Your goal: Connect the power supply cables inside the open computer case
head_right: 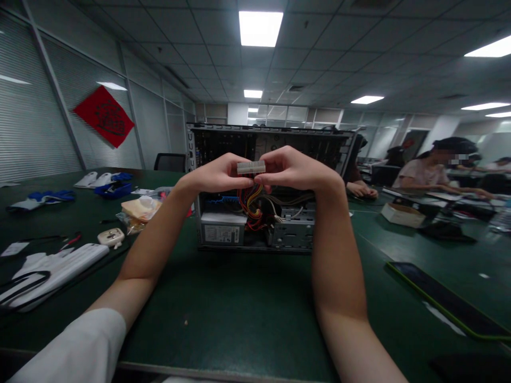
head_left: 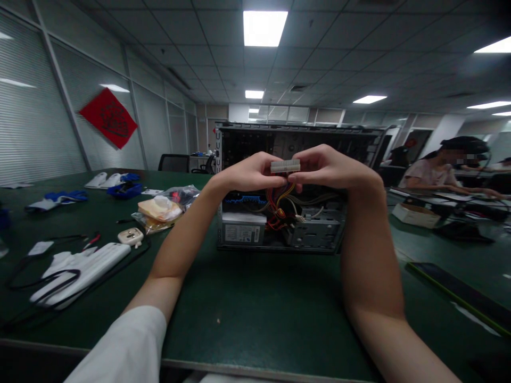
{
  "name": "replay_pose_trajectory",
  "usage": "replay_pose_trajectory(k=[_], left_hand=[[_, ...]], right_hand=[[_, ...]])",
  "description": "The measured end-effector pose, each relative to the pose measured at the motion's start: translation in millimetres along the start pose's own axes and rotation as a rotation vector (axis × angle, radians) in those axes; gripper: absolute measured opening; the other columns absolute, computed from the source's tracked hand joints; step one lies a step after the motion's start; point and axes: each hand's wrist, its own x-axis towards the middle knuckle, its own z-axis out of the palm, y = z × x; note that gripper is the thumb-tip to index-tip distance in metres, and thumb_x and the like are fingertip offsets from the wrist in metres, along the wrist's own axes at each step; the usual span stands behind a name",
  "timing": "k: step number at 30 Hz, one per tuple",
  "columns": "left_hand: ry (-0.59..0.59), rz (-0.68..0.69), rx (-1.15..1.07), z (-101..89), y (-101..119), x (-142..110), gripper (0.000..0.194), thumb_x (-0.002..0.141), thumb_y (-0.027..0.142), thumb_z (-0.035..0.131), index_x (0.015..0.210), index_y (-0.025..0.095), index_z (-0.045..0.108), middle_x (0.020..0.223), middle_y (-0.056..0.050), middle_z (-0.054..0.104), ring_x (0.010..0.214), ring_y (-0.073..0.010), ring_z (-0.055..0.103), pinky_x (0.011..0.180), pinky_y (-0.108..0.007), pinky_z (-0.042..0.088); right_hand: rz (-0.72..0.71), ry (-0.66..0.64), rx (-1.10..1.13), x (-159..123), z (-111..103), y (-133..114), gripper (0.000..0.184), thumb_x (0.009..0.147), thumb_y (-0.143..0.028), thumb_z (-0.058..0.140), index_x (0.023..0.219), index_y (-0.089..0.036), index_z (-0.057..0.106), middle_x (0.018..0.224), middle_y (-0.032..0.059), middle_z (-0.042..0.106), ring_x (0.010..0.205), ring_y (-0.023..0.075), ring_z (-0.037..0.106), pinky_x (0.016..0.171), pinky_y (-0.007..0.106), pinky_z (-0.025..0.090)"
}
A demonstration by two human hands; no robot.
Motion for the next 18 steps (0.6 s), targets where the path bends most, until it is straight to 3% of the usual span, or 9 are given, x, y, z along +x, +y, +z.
replay_pose_trajectory(k=[5, 10, 18], left_hand=[[-0.017, -0.004, -0.036, -3.1, -2.1, -2.1, 0.028, 0.083, 0.036, 0.078, 0.092, 0.01, 0.075, 0.074, 0.0, 0.068, 0.063, -0.0091, 0.058, 0.058, -0.02, 0.044], [0.021, -0.018, -0.002, -0.4, 1.8, -1.4, 0.031, 0.08, 0.039, 0.084, 0.084, 0.009, 0.075, 0.065, 0.002, 0.061, 0.058, -0.007, 0.052, 0.053, -0.019, 0.038], [0.013, 0.014, 0.023, -0.7, -3.7, 0.5, 0.029, 0.083, 0.036, 0.081, 0.092, 0.008, 0.078, 0.074, -0.002, 0.069, 0.064, -0.009, 0.058, 0.059, -0.02, 0.044]], right_hand=[[-0.004, -0.004, -0.042, -0.2, 2.0, -4.2, 0.031, 0.085, -0.051, 0.083, 0.083, -0.021, 0.073, 0.073, 0.002, 0.074, 0.068, 0.0169, 0.065, 0.058, 0.028, 0.046], [-0.002, 0.019, -0.079, -1.2, 2.2, -8.2, 0.03, 0.083, -0.048, 0.085, 0.082, -0.021, 0.073, 0.07, 0.0018, 0.073, 0.066, 0.0169, 0.064, 0.056, 0.028, 0.044], [0.015, 0.007, -0.037, -4.0, 0.3, -5.3, 0.039, 0.082, -0.057, 0.086, 0.083, -0.019, 0.075, 0.074, 0.0045, 0.075, 0.071, 0.0193, 0.067, 0.063, 0.031, 0.05]])
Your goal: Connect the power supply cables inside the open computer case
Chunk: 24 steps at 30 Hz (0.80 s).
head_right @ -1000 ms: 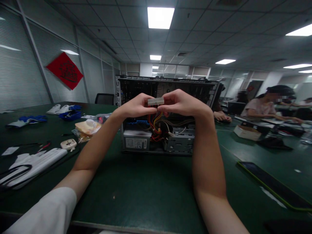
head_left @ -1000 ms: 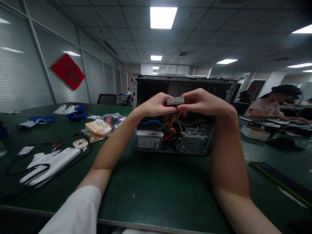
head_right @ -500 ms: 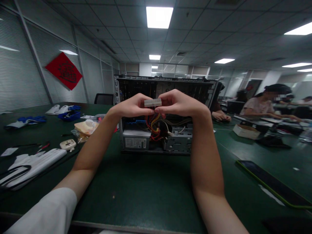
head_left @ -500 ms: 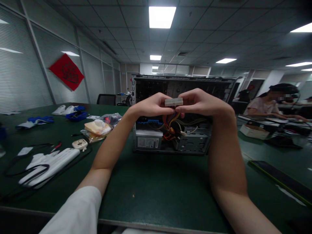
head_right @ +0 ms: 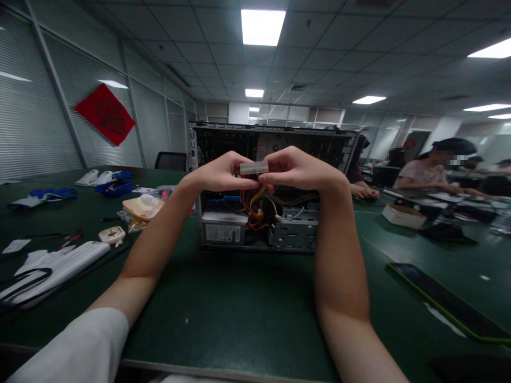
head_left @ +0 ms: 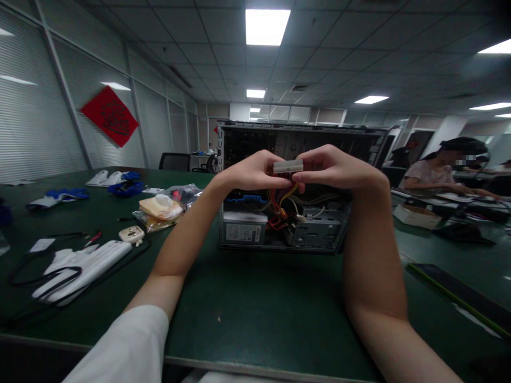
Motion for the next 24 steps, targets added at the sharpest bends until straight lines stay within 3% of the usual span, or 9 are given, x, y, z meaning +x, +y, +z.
replay_pose_trajectory(k=[6, 13, 19, 24], left_hand=[[0.049, -0.01, 0.068, 4.2, 4, 0, 0.024, 0.084, 0.031, 0.075, 0.086, 0.007, 0.078, 0.067, 0.001, 0.063, 0.06, -0.0073, 0.053, 0.054, -0.019, 0.037], [0.039, -0.031, 0.008, 4.6, 0, 2, 0.023, 0.081, 0.029, 0.073, 0.088, 0.007, 0.078, 0.073, -0.003, 0.07, 0.063, -0.0096, 0.058, 0.056, -0.021, 0.041], [0.117, -0.023, 0.133, 6.4, 3, 1, 0.02, 0.08, 0.029, 0.073, 0.081, 0.01, 0.074, 0.067, 0.002, 0.061, 0.06, -0.0079, 0.052, 0.054, -0.02, 0.037], [0.085, -0.016, 0.158, 6.6, 5, 0, 0.023, 0.083, 0.033, 0.073, 0.083, 0.009, 0.074, 0.068, 0.001, 0.061, 0.06, -0.0078, 0.05, 0.054, -0.02, 0.035]], right_hand=[[-0.019, -0.006, 0.039, -1, -2, 5, 0.038, 0.082, -0.056, 0.086, 0.085, -0.019, 0.076, 0.075, 0.0045, 0.075, 0.072, 0.0193, 0.069, 0.066, 0.031, 0.052], [-0.011, -0.002, 0.066, 3, -3, 8, 0.04, 0.076, -0.057, 0.089, 0.082, -0.02, 0.075, 0.073, 0.004, 0.075, 0.069, 0.02, 0.068, 0.063, 0.032, 0.053], [-0.018, 0.018, 0.056, 5, -2, 11, 0.04, 0.076, -0.054, 0.091, 0.079, -0.019, 0.072, 0.07, 0.004, 0.073, 0.065, 0.0185, 0.066, 0.059, 0.029, 0.052], [-0.033, 0.021, 0.041, 5, -1, 10, 0.041, 0.078, -0.056, 0.089, 0.079, -0.018, 0.072, 0.069, 0.0039, 0.072, 0.062, 0.0169, 0.065, 0.057, 0.028, 0.05]])
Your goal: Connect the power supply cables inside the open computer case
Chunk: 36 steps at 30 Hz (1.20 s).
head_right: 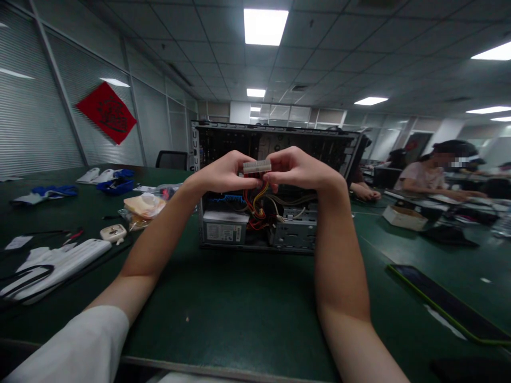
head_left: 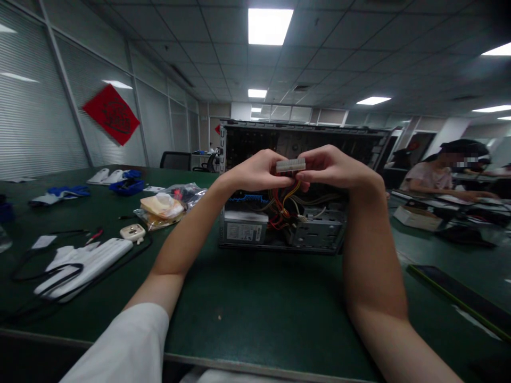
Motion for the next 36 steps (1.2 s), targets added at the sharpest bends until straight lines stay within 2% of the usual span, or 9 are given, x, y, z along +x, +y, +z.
replay_pose_trajectory(k=[5, 9, 13, 17, 21, 30, 36], left_hand=[[0.023, -0.035, -0.123, 1.0, -3, 2, 0.029, 0.079, 0.037, 0.081, 0.082, 0.009, 0.075, 0.07, 0.0, 0.064, 0.063, -0.0088, 0.054, 0.056, -0.021, 0.037], [0.045, -0.086, -0.176, 2.7, -4, 3, 0.029, 0.077, 0.036, 0.082, 0.079, 0.008, 0.076, 0.067, 0.0, 0.064, 0.062, -0.0084, 0.054, 0.055, -0.021, 0.037], [-0.035, -0.088, -0.277, 3.6, -7, 4, 0.028, 0.077, 0.035, 0.083, 0.084, 0.009, 0.077, 0.074, -0.002, 0.07, 0.067, -0.0107, 0.06, 0.06, -0.022, 0.044], [-0.111, -0.088, -0.324, 3.8, -11, 6, 0.027, 0.076, 0.035, 0.083, 0.08, 0.01, 0.073, 0.071, -0.002, 0.068, 0.065, -0.0113, 0.06, 0.06, -0.023, 0.047], [-0.169, -0.071, -0.274, 4.2, -10, 6, 0.029, 0.074, 0.036, 0.087, 0.082, 0.011, 0.073, 0.07, -0.001, 0.066, 0.064, -0.0118, 0.06, 0.06, -0.023, 0.047], [-0.097, -0.059, -0.146, 3.0, 4, 1, 0.039, 0.078, 0.044, 0.085, 0.091, 0.008, 0.078, 0.075, -0.003, 0.07, 0.066, -0.0108, 0.06, 0.058, -0.022, 0.043], [-0.088, -0.044, -0.115, 1.9, 6, -1, 0.033, 0.082, 0.039, 0.081, 0.093, 0.008, 0.078, 0.076, -0.003, 0.07, 0.065, -0.0105, 0.06, 0.059, -0.022, 0.043]], right_hand=[[0.012, 0.031, 0.01, 0, 0, -1, 0.046, 0.074, -0.061, 0.09, 0.078, -0.019, 0.072, 0.069, 0.0034, 0.072, 0.06, 0.0164, 0.063, 0.054, 0.028, 0.049], [0.009, 0.042, 0.004, 0, 0, -1, 0.044, 0.076, -0.061, 0.089, 0.076, -0.02, 0.072, 0.069, 0.0039, 0.073, 0.062, 0.0169, 0.064, 0.057, 0.029, 0.049], [0.02, -0.011, 0.026, -2, -1, -1, 0.044, 0.076, -0.062, 0.089, 0.078, -0.02, 0.074, 0.069, 0.0037, 0.073, 0.064, 0.0178, 0.066, 0.059, 0.03, 0.051], [0.041, -0.059, 0.056, -6, -2, -3, 0.044, 0.074, -0.062, 0.09, 0.077, -0.02, 0.075, 0.066, 0.0024, 0.072, 0.063, 0.0179, 0.066, 0.061, 0.031, 0.053], [0.045, -0.061, 0.045, -8, -3, -5, 0.042, 0.078, -0.06, 0.087, 0.082, -0.019, 0.076, 0.072, 0.0035, 0.075, 0.067, 0.0183, 0.068, 0.064, 0.031, 0.054], [0.059, -0.07, -0.009, -13, -5, -10, 0.039, 0.082, -0.056, 0.086, 0.085, -0.019, 0.073, 0.078, 0.0049, 0.077, 0.073, 0.0188, 0.069, 0.065, 0.03, 0.053], [0.058, -0.079, -0.033, -12, -6, -9, 0.044, 0.082, -0.062, 0.083, 0.083, -0.02, 0.072, 0.076, 0.0049, 0.076, 0.07, 0.0188, 0.068, 0.063, 0.031, 0.051]])
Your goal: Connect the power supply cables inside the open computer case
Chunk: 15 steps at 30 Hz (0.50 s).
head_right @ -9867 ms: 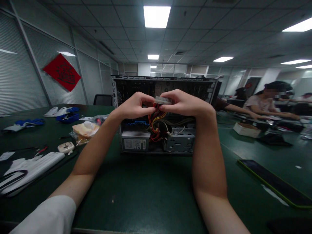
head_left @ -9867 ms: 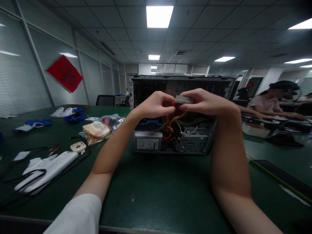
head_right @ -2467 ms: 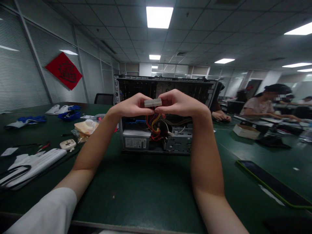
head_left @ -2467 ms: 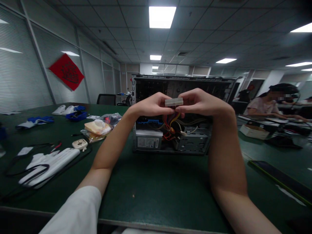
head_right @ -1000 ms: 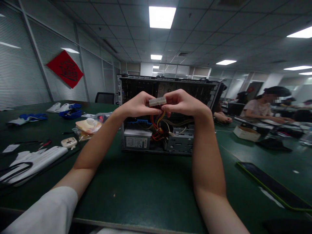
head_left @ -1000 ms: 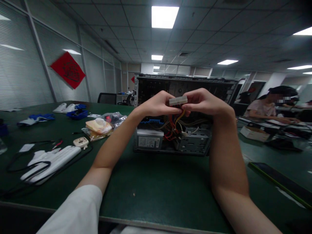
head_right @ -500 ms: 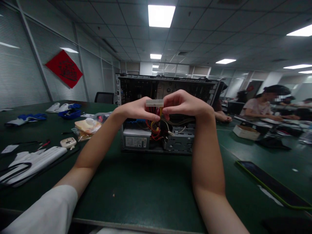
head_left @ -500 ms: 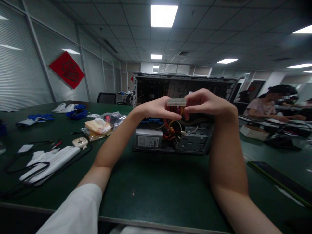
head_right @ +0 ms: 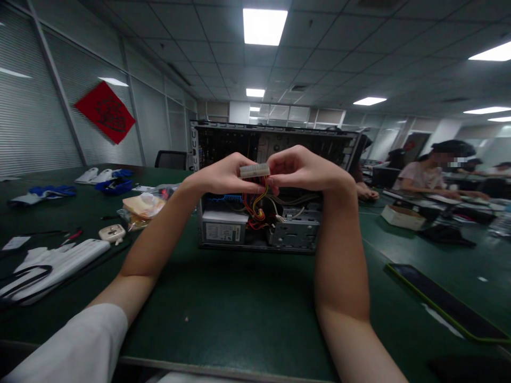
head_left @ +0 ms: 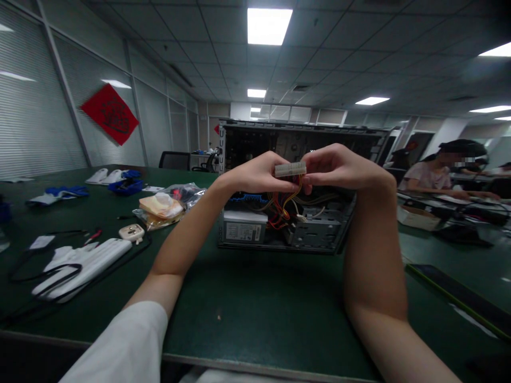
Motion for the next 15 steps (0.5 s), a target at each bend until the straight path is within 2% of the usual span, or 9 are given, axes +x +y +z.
replay_pose_trajectory(k=[5, 10, 15], left_hand=[[0.029, 0.014, 0.063, 1.2, 5, -1, 0.027, 0.083, 0.035, 0.076, 0.089, 0.009, 0.077, 0.074, -0.002, 0.067, 0.064, -0.01, 0.057, 0.057, -0.022, 0.04], [0.084, 0.018, 0.164, 1.8, 10, -2, 0.02, 0.079, 0.031, 0.07, 0.076, 0.011, 0.071, 0.067, 0.001, 0.059, 0.059, -0.0088, 0.049, 0.054, -0.023, 0.032], [0.226, 0.043, 0.267, 7.4, 9, 0, 0.016, 0.075, 0.027, 0.068, 0.067, 0.013, 0.063, 0.062, 0.003, 0.05, 0.059, -0.0086, 0.042, 0.053, -0.024, 0.025]], right_hand=[[-0.028, 0.013, 0.019, 1, -1, 4, 0.045, 0.082, -0.062, 0.084, 0.085, -0.019, 0.073, 0.073, 0.0037, 0.074, 0.068, 0.0173, 0.066, 0.063, 0.029, 0.05], [-0.065, 0.011, 0.054, 4, 0, 8, 0.044, 0.081, -0.06, 0.086, 0.085, -0.018, 0.072, 0.069, 0.0019, 0.07, 0.062, 0.0151, 0.062, 0.057, 0.027, 0.046], [-0.106, 0.081, 0.089, 10, 3, 12, 0.042, 0.08, -0.056, 0.088, 0.08, -0.019, 0.069, 0.065, 0.0002, 0.066, 0.058, 0.0129, 0.057, 0.053, 0.026, 0.041]])
